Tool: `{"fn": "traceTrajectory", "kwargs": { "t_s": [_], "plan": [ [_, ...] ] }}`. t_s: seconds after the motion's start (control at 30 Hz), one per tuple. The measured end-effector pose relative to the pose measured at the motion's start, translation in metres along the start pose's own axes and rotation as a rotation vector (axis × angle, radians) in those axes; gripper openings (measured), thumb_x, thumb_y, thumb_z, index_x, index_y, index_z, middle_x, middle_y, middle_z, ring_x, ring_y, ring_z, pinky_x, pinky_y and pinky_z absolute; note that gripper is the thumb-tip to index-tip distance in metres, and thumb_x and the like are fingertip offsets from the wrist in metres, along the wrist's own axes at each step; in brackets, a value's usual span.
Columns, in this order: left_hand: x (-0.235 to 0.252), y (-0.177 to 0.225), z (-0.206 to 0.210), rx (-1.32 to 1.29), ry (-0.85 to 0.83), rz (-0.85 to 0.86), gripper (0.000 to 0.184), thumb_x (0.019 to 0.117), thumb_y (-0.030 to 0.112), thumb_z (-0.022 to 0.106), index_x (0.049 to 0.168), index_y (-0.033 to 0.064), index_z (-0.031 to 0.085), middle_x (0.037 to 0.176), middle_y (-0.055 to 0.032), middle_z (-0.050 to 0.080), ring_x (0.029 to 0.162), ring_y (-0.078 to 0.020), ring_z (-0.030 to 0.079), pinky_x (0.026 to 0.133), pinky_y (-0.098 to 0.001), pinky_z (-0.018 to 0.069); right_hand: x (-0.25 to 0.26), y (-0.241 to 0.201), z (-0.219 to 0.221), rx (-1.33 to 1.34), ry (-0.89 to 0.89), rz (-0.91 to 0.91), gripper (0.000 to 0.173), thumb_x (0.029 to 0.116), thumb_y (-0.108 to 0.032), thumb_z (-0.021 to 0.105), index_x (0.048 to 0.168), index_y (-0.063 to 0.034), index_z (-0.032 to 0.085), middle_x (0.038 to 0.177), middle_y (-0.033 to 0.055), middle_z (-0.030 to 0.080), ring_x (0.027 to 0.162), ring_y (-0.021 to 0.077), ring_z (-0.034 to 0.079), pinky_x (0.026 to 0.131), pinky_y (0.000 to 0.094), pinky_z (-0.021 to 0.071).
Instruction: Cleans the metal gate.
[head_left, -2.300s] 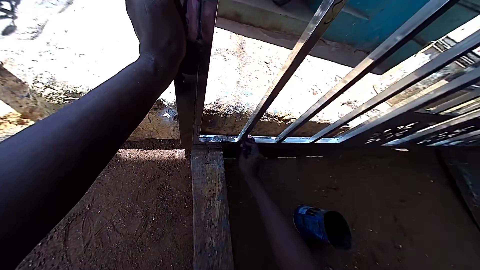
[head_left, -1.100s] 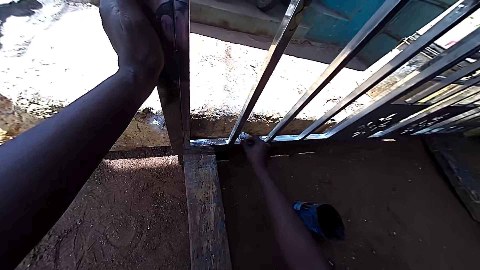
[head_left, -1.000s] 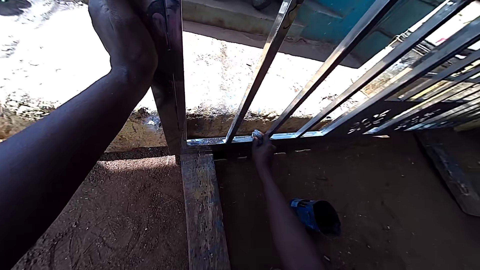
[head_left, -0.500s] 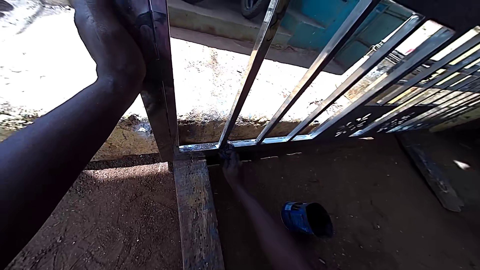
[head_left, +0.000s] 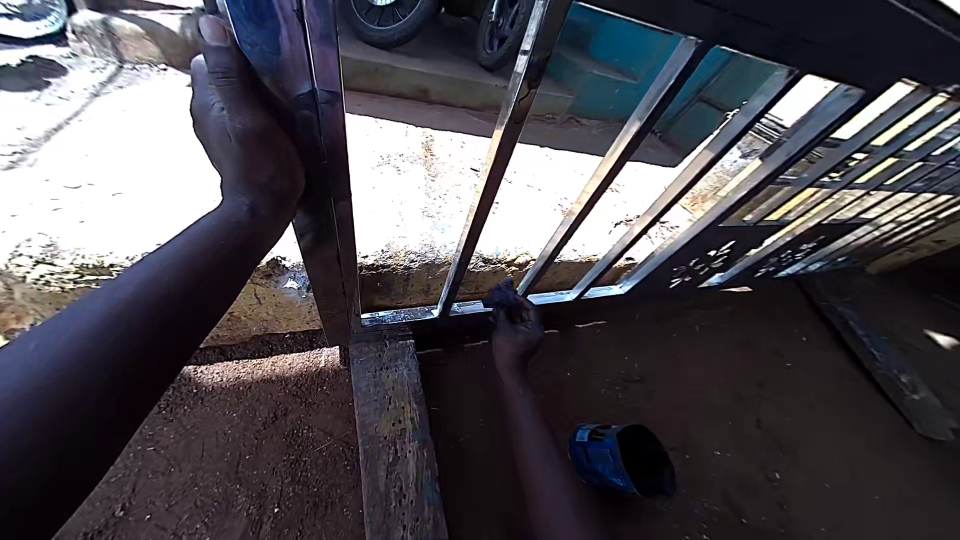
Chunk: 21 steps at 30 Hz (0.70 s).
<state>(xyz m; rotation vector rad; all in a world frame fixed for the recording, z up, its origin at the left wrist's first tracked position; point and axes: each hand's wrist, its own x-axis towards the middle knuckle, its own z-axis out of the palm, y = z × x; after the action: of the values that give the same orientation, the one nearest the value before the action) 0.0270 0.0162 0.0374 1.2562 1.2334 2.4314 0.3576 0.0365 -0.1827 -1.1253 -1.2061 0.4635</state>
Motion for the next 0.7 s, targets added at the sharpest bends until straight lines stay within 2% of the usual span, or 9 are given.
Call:
{"fn": "traceTrajectory", "kwargs": {
  "t_s": [0.07, 0.1, 0.2, 0.23, 0.3, 0.37, 0.47, 0.6, 0.7],
  "plan": [
    [0.002, -0.001, -0.001, -0.007, 0.008, -0.003, 0.050, 0.1119, 0.040, 0.017, 0.107, 0.0085, 0.055, 0.094, -0.0051, 0.065, 0.092, -0.0177, 0.068, 0.084, -0.0416, 0.0572, 0.045, -0.010, -0.009, -0.039, 0.202, -0.071, 0.041, 0.0785, 0.003, 0.081, 0.115, 0.0064, 0.063, 0.090, 0.0090, 0.069, 0.071, 0.0088, 0.068, 0.069, 0.0272, 0.0611],
    [0.001, -0.002, -0.002, -0.014, 0.000, 0.001, 0.049, 0.1121, 0.038, 0.017, 0.105, 0.0082, 0.056, 0.092, -0.0059, 0.065, 0.091, -0.0188, 0.067, 0.083, -0.0422, 0.0574, 0.062, -0.011, -0.010, -0.134, 0.218, -0.106, 0.043, 0.0790, -0.003, 0.084, 0.115, 0.0070, 0.062, 0.095, 0.0122, 0.067, 0.077, 0.0126, 0.067, 0.074, 0.0292, 0.0598],
    [0.001, 0.000, -0.001, -0.046, -0.030, -0.011, 0.045, 0.1123, 0.034, 0.016, 0.105, 0.0102, 0.053, 0.089, -0.0042, 0.062, 0.086, -0.0177, 0.066, 0.081, -0.0406, 0.0578, 0.074, 0.013, -0.007, -0.481, 0.097, -0.122, 0.040, 0.0794, -0.015, 0.085, 0.102, 0.0086, 0.062, 0.096, 0.0252, 0.065, 0.089, 0.0365, 0.066, 0.081, 0.0521, 0.0537],
    [0.001, 0.000, 0.000, -0.048, -0.043, -0.009, 0.046, 0.1121, 0.035, 0.016, 0.106, 0.0103, 0.053, 0.090, -0.0039, 0.062, 0.087, -0.0176, 0.066, 0.081, -0.0405, 0.0575, 0.065, 0.029, -0.008, -0.555, 0.028, -0.062, 0.040, 0.0801, -0.015, 0.084, 0.104, 0.0093, 0.063, 0.101, 0.0278, 0.065, 0.095, 0.0423, 0.065, 0.085, 0.0580, 0.0528],
    [0.001, -0.002, -0.001, -0.047, -0.043, 0.012, 0.050, 0.1122, 0.041, 0.017, 0.109, 0.0084, 0.055, 0.093, -0.0055, 0.064, 0.090, -0.0190, 0.067, 0.083, -0.0430, 0.0582, 0.045, 0.061, -0.009, -0.607, 0.000, -0.003, 0.040, 0.0788, -0.014, 0.086, 0.103, 0.0067, 0.063, 0.098, 0.0270, 0.067, 0.092, 0.0437, 0.067, 0.081, 0.0611, 0.0541],
    [0.000, -0.003, -0.002, -0.063, -0.041, 0.014, 0.052, 0.1117, 0.044, 0.019, 0.117, 0.0072, 0.056, 0.102, -0.0066, 0.066, 0.099, -0.0197, 0.068, 0.091, -0.0449, 0.0569, 0.052, 0.056, -0.004, -0.587, 0.028, 0.043, 0.042, 0.0761, -0.015, 0.089, 0.101, 0.0042, 0.062, 0.089, 0.0232, 0.067, 0.083, 0.0409, 0.067, 0.076, 0.0611, 0.0527],
    [-0.004, 0.000, 0.001, -0.039, -0.019, 0.006, 0.052, 0.1103, 0.047, 0.022, 0.123, 0.0089, 0.056, 0.105, -0.0029, 0.066, 0.101, -0.0160, 0.067, 0.092, -0.0437, 0.0566, 0.108, -0.019, -0.003, -0.470, 0.119, -0.122, 0.047, 0.0721, -0.017, 0.092, 0.101, 0.0046, 0.061, 0.077, 0.0181, 0.066, 0.070, 0.0321, 0.066, 0.065, 0.0522, 0.0534],
    [-0.004, -0.002, -0.005, -0.015, -0.028, -0.021, 0.052, 0.1106, 0.047, 0.020, 0.113, 0.0125, 0.058, 0.096, 0.0005, 0.064, 0.091, -0.0129, 0.066, 0.085, -0.0396, 0.0573, 0.212, -0.176, 0.003, -0.383, 0.227, -0.402, 0.046, 0.0731, -0.020, 0.086, 0.102, 0.0037, 0.060, 0.083, 0.0109, 0.065, 0.074, 0.0180, 0.064, 0.070, 0.0365, 0.0529],
    [-0.003, -0.003, -0.006, -0.027, -0.049, -0.108, 0.051, 0.1102, 0.052, 0.020, 0.092, 0.0193, 0.053, 0.075, 0.0042, 0.056, 0.070, -0.0107, 0.060, 0.067, -0.0348, 0.0550, 0.247, -0.222, 0.003, -0.397, 0.226, -0.475, 0.035, 0.0756, -0.023, 0.082, 0.096, -0.0035, 0.062, 0.085, 0.0051, 0.064, 0.078, 0.0137, 0.062, 0.073, 0.0347, 0.0503]
  ]
}}
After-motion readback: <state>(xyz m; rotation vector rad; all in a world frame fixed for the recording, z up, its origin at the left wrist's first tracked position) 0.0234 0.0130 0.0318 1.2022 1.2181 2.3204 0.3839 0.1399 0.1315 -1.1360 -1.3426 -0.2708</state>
